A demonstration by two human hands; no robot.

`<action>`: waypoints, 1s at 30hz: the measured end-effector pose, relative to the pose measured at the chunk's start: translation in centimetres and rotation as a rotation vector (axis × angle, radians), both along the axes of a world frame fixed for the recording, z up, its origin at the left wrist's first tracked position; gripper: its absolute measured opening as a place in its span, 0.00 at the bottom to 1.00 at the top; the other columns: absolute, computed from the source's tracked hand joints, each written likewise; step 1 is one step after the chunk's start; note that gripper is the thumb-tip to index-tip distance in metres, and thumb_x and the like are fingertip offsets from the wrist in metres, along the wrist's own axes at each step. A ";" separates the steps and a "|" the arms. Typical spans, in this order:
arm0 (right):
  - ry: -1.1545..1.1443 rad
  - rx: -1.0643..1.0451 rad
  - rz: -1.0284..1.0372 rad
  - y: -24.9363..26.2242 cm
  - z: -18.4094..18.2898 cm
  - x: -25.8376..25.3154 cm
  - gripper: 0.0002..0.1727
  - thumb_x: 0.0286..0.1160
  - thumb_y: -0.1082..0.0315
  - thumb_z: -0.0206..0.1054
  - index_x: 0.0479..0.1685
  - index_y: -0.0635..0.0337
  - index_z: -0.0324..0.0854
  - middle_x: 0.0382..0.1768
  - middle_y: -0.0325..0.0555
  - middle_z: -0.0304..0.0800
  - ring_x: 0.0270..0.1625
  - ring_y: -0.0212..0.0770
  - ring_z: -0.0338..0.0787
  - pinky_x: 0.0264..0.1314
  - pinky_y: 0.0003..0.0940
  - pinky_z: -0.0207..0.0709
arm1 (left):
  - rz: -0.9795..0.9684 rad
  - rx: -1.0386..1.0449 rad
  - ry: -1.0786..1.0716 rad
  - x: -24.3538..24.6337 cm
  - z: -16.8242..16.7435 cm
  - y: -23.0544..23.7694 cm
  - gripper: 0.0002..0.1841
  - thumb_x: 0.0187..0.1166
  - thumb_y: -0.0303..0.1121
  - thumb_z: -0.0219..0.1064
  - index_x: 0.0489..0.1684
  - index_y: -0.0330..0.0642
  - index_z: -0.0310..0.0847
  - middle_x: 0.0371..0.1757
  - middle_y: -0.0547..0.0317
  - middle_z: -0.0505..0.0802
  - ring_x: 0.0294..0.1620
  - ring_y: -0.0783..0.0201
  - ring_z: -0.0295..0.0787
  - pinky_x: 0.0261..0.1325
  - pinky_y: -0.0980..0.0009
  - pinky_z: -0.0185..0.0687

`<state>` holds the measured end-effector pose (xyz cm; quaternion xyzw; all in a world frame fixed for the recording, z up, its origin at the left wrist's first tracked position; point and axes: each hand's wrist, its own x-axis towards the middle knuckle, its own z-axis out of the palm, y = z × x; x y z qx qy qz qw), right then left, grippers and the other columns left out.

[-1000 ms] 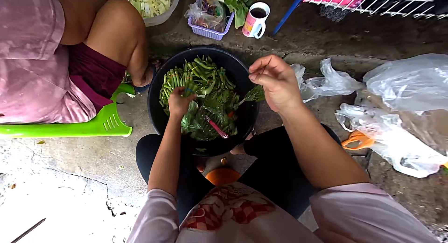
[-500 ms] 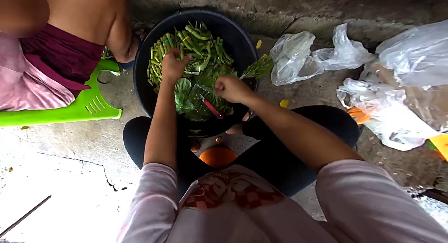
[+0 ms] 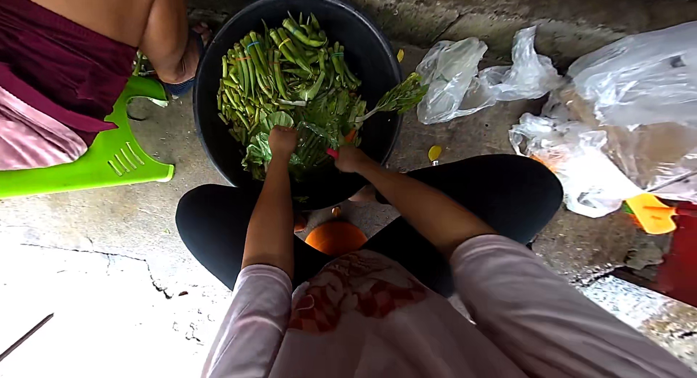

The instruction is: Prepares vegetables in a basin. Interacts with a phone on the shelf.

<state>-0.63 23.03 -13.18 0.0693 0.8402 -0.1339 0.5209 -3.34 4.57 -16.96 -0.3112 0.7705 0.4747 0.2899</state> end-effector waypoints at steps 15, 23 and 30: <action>0.824 -0.312 -0.124 9.9 16.8 1.1 0.17 0.75 0.69 0.63 0.59 0.69 0.82 0.47 0.61 0.87 0.46 0.56 0.88 0.48 0.59 0.79 | -0.540 -0.200 -0.140 3.5 -1.4 10.4 0.36 0.77 0.29 0.69 0.86 0.32 0.59 0.81 0.26 0.73 0.79 0.30 0.73 0.72 0.35 0.75; 0.880 -0.376 -0.036 10.9 15.8 1.5 0.16 0.79 0.67 0.64 0.60 0.67 0.82 0.51 0.59 0.88 0.47 0.56 0.90 0.47 0.57 0.83 | -0.494 -0.335 -0.117 4.2 -5.6 12.3 0.44 0.71 0.35 0.77 0.86 0.32 0.54 0.78 0.26 0.75 0.80 0.31 0.72 0.74 0.40 0.76; 0.872 -0.404 -0.061 10.9 15.9 1.7 0.17 0.80 0.64 0.63 0.59 0.67 0.82 0.54 0.59 0.88 0.49 0.54 0.91 0.49 0.56 0.83 | -0.526 -0.290 -0.076 4.8 -5.0 12.4 0.45 0.68 0.33 0.79 0.85 0.29 0.54 0.78 0.26 0.75 0.78 0.34 0.75 0.75 0.42 0.76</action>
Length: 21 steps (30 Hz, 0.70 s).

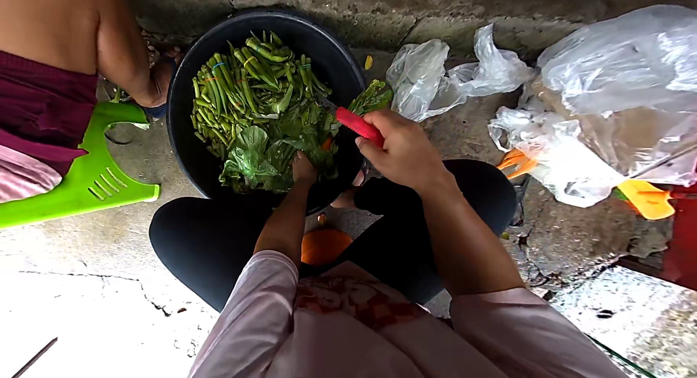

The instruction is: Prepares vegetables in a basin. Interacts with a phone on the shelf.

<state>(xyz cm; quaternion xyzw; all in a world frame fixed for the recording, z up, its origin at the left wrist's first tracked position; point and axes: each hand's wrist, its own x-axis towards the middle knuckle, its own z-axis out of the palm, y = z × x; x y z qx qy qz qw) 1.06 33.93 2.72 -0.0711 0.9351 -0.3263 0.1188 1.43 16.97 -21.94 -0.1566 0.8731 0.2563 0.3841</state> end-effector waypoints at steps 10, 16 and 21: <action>-0.048 0.033 -0.097 0.0 0.1 -0.7 0.17 0.82 0.61 0.66 0.57 0.68 0.82 0.50 0.62 0.88 0.51 0.60 0.90 0.52 0.63 0.80 | 0.365 0.313 0.078 -0.5 4.7 -4.2 0.21 0.76 0.29 0.74 0.66 0.29 0.80 0.61 0.32 0.88 0.63 0.41 0.86 0.69 0.44 0.80; -0.225 -0.340 -0.208 -2.2 0.0 -0.5 0.25 0.75 0.57 0.76 0.65 0.64 0.81 0.52 0.54 0.88 0.48 0.46 0.86 0.51 0.50 0.79 | 1.242 1.428 0.260 0.5 16.3 -5.3 0.08 0.82 0.19 0.57 0.40 0.43 0.77 0.38 0.55 0.92 0.39 0.61 0.94 0.52 0.66 0.92; -0.164 -0.741 -0.220 -4.5 0.0 0.4 0.20 0.72 0.67 0.78 0.63 0.55 0.84 0.43 0.39 0.89 0.23 0.25 0.75 0.21 0.21 0.66 | 1.187 1.675 0.181 2.9 20.4 -4.1 0.12 0.85 0.22 0.53 0.35 0.42 0.82 0.38 0.50 0.95 0.38 0.60 0.96 0.51 0.67 0.93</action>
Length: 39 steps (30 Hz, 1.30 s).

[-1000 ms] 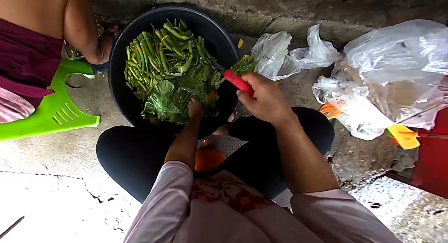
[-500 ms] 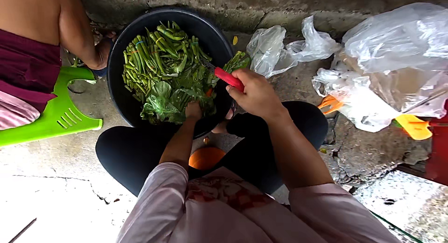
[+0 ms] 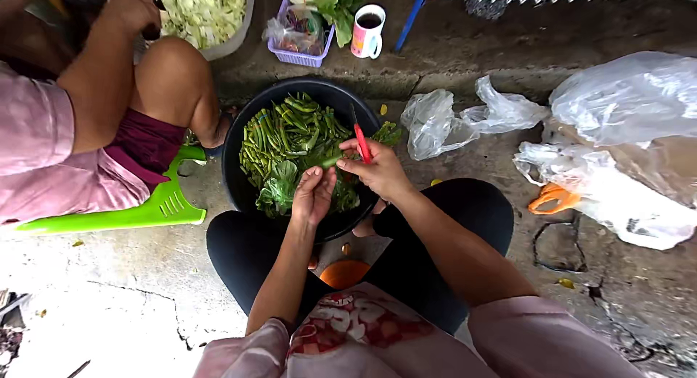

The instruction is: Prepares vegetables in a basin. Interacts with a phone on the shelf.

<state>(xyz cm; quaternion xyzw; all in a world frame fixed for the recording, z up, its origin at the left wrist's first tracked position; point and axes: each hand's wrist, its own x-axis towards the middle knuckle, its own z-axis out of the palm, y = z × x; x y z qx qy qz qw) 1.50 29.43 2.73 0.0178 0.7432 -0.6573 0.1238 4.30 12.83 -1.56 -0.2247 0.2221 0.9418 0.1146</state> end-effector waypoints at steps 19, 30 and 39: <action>0.289 0.581 0.472 -1.5 -0.4 1.2 0.29 0.92 0.45 0.50 0.68 0.57 0.85 0.62 0.55 0.90 0.66 0.56 0.89 0.68 0.64 0.77 | -0.532 -1.165 0.522 0.0 1.5 -6.6 0.14 0.90 0.28 0.52 0.68 0.38 0.74 0.35 0.65 0.83 0.24 0.78 0.72 0.29 0.80 0.71; 0.117 0.727 0.465 -0.5 -3.3 -0.5 0.35 0.90 0.36 0.44 0.68 0.54 0.85 0.63 0.56 0.90 0.67 0.61 0.88 0.66 0.70 0.76 | -0.548 -1.049 0.452 0.2 0.2 -7.2 0.11 0.90 0.28 0.49 0.60 0.39 0.75 0.31 0.67 0.81 0.21 0.79 0.69 0.24 0.83 0.66; 0.213 0.585 0.209 2.0 -0.1 -0.6 0.33 0.92 0.42 0.46 0.58 0.62 0.86 0.46 0.58 0.91 0.52 0.57 0.91 0.57 0.63 0.79 | -0.488 -1.209 0.167 -2.5 -2.5 -5.9 0.15 0.77 0.30 0.73 0.58 0.36 0.79 0.27 0.64 0.80 0.18 0.75 0.68 0.22 0.77 0.67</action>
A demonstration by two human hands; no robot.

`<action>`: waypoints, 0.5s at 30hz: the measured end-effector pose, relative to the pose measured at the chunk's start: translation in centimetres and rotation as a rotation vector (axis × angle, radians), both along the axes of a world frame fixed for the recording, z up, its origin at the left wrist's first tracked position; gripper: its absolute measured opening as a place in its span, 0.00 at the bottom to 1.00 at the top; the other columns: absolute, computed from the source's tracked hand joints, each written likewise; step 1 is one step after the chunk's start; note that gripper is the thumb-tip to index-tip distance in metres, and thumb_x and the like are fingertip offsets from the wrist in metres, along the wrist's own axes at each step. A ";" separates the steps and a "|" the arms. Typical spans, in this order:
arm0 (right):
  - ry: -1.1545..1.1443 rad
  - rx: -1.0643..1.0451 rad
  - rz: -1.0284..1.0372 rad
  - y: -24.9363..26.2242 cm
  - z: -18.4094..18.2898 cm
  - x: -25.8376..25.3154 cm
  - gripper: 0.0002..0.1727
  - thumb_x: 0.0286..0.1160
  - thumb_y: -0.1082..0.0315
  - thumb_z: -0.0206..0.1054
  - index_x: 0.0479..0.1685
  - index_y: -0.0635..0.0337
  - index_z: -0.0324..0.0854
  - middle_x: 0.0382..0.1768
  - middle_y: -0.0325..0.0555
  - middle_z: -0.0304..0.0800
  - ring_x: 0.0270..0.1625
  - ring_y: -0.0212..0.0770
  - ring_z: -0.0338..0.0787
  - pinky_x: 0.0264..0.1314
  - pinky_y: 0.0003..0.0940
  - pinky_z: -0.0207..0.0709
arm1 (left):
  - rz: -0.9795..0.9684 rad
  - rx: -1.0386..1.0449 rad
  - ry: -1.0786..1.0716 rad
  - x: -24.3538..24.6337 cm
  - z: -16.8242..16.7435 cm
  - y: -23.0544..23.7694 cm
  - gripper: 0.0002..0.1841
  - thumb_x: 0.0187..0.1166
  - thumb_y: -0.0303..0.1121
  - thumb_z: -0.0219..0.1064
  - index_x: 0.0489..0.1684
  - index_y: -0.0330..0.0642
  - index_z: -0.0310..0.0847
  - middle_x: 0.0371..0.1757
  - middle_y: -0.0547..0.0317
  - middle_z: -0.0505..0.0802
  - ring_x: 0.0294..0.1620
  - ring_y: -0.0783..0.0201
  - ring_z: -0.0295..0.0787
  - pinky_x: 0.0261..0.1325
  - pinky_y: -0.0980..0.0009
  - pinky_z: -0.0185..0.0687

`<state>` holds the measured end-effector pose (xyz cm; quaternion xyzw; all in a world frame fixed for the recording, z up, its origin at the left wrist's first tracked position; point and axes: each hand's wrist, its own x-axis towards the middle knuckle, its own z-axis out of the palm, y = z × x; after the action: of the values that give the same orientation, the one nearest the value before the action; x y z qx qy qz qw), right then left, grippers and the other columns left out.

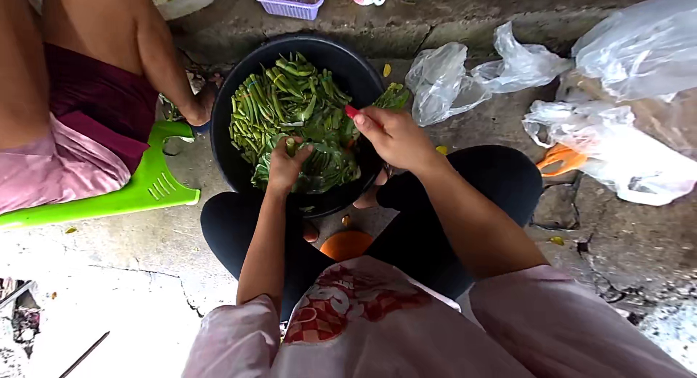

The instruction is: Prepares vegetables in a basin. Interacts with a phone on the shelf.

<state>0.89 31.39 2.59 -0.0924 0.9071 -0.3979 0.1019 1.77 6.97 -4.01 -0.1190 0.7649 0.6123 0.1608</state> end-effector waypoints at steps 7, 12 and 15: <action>0.180 -0.046 -0.053 1.5 1.7 0.6 0.34 0.90 0.39 0.47 0.55 0.62 0.87 0.45 0.54 0.92 0.48 0.52 0.92 0.49 0.58 0.84 | -0.446 -0.547 -0.423 -2.2 -12.9 5.9 0.21 0.82 0.39 0.69 0.63 0.31 0.84 0.58 0.32 0.90 0.62 0.37 0.87 0.67 0.37 0.78; 0.153 -0.073 -0.035 1.6 1.3 0.8 0.34 0.89 0.37 0.48 0.54 0.59 0.87 0.44 0.51 0.91 0.44 0.50 0.93 0.41 0.54 0.84 | -0.453 -0.669 -0.676 -4.1 -5.6 10.3 0.26 0.90 0.36 0.59 0.84 0.33 0.65 0.81 0.32 0.76 0.82 0.37 0.72 0.81 0.41 0.66; 0.176 -0.080 -0.018 1.5 1.5 0.7 0.33 0.89 0.38 0.49 0.53 0.59 0.87 0.41 0.48 0.90 0.38 0.46 0.92 0.34 0.48 0.84 | -0.319 -0.649 -0.565 -4.7 -3.2 11.8 0.24 0.89 0.32 0.59 0.78 0.25 0.69 0.78 0.28 0.78 0.80 0.36 0.74 0.81 0.43 0.67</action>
<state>1.60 32.86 4.05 -0.1227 0.8968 -0.4249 0.0147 -2.95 18.78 -7.22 -0.2062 0.8520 0.2520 0.4099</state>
